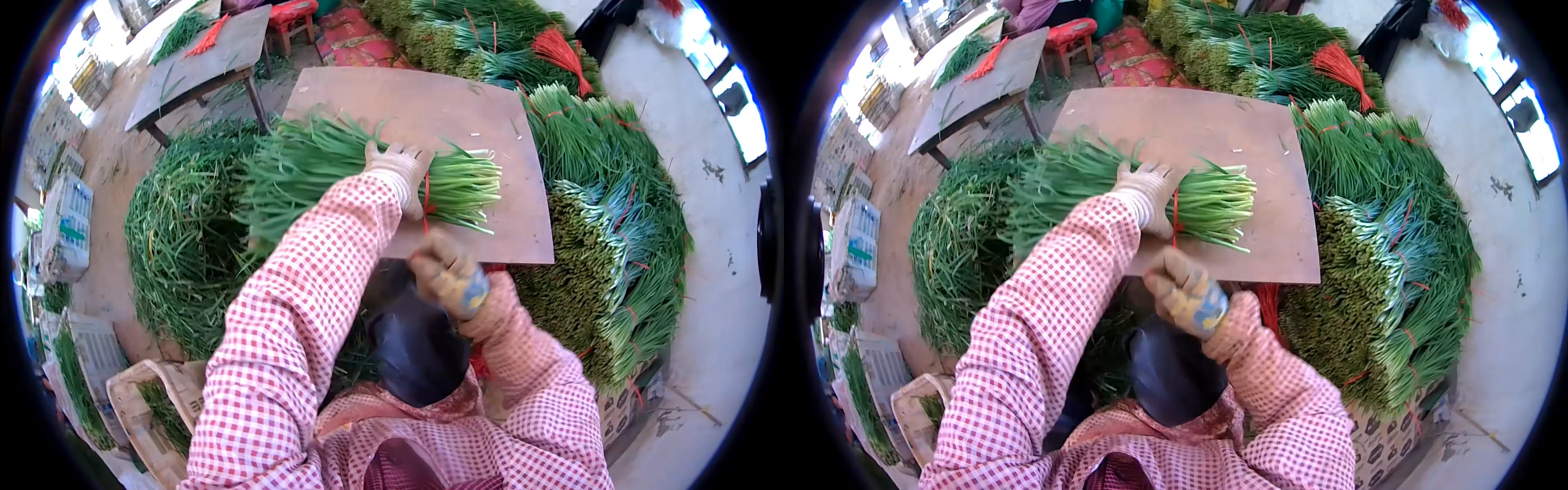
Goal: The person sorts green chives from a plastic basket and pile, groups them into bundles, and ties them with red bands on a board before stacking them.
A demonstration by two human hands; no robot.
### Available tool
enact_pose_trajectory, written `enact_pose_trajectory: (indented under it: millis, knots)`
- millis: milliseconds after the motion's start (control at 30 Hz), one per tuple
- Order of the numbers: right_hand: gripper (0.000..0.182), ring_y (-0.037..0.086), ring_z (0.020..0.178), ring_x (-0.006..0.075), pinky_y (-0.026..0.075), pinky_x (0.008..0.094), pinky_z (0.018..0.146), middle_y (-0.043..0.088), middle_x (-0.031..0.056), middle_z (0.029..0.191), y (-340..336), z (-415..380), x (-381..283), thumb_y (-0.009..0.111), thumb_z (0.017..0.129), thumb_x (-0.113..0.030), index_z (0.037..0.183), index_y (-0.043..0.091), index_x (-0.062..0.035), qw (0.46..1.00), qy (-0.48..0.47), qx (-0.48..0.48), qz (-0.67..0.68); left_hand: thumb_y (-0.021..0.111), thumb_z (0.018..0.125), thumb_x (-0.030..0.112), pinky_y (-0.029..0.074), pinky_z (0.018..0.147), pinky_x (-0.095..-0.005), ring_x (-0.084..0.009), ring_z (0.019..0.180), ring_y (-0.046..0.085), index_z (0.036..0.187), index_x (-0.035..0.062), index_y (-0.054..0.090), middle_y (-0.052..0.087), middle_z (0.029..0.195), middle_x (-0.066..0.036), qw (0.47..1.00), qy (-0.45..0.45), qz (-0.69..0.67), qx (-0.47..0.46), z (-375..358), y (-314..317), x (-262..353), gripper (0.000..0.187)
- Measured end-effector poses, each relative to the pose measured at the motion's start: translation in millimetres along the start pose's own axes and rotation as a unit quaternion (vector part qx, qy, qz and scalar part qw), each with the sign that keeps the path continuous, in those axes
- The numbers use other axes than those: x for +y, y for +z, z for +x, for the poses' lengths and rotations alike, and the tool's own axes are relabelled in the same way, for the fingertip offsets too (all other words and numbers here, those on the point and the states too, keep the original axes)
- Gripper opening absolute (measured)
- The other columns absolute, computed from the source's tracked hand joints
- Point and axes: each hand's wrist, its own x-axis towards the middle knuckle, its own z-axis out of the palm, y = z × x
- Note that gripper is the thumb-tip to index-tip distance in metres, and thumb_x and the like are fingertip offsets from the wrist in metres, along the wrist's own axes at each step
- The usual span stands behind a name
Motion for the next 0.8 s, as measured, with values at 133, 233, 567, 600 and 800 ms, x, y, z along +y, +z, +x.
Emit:
enact_pose_trajectory:
  millis: [133,233,567,600,800]
  knots:
    - [0.012,0.064,0.072,0.0178,0.051,0.0311,0.066,0.049,-0.0004,0.062,-29,23,-84,0.052,0.095,-0.018,0.098,0.053,-0.0056,0.993,-0.08,0.066,0.05,0.084,0.055,0.044,0.032,0.103,-0.0603,-0.0291,0.126,0.049,0.129,0.016,0.053,0.056,0.131,-0.012,0.992,0.084,0.092,-0.032,-24,-33,-2,0.084]
    - [0.025,0.067,0.087,0.0199,0.053,0.0318,0.075,0.06,0.0055,0.079,-54,46,-78,0.061,0.092,-0.025,0.104,0.054,-0.0041,0.986,-0.122,0.116,-0.003,0.085,0.056,0.042,0.03,0.105,-0.0595,-0.0286,0.125,0.05,0.125,0.0158,0.056,0.057,0.129,-0.011,0.986,0.072,0.149,-0.018,-51,-51,9,0.079]
    - [0.101,0.054,0.119,0.033,0.042,0.0381,0.1,0.059,0.0204,0.123,-79,90,-31,0.084,0.058,-0.051,0.136,0.04,-0.0016,0.859,0.11,-0.112,-0.487,0.088,0.053,0.043,0.026,0.107,-0.0585,-0.0278,0.129,0.046,0.134,0.0193,0.046,0.055,0.133,-0.007,0.987,0.086,0.119,-0.065,-18,-24,4,0.094]
    - [0.101,0.054,0.12,0.0328,0.041,0.0367,0.101,0.058,0.0212,0.124,-75,93,-37,0.083,0.059,-0.049,0.136,0.039,0.0003,0.831,0.155,-0.153,-0.512,0.088,0.053,0.043,0.026,0.107,-0.0585,-0.0278,0.129,0.046,0.134,0.0193,0.046,0.055,0.133,-0.007,0.986,0.088,0.126,-0.066,-18,-22,2,0.094]
    - [0.074,0.066,0.099,0.0213,0.05,0.0337,0.086,0.069,0.0146,0.105,-80,96,-30,0.079,0.066,-0.047,0.121,0.059,-0.0018,0.862,0.23,-0.064,-0.447,0.084,0.059,0.041,0.018,0.11,-0.058,-0.0273,0.134,0.036,0.133,0.0138,0.046,0.046,0.139,-0.008,0.932,0.087,0.139,0.324,-52,22,-21,0.088]
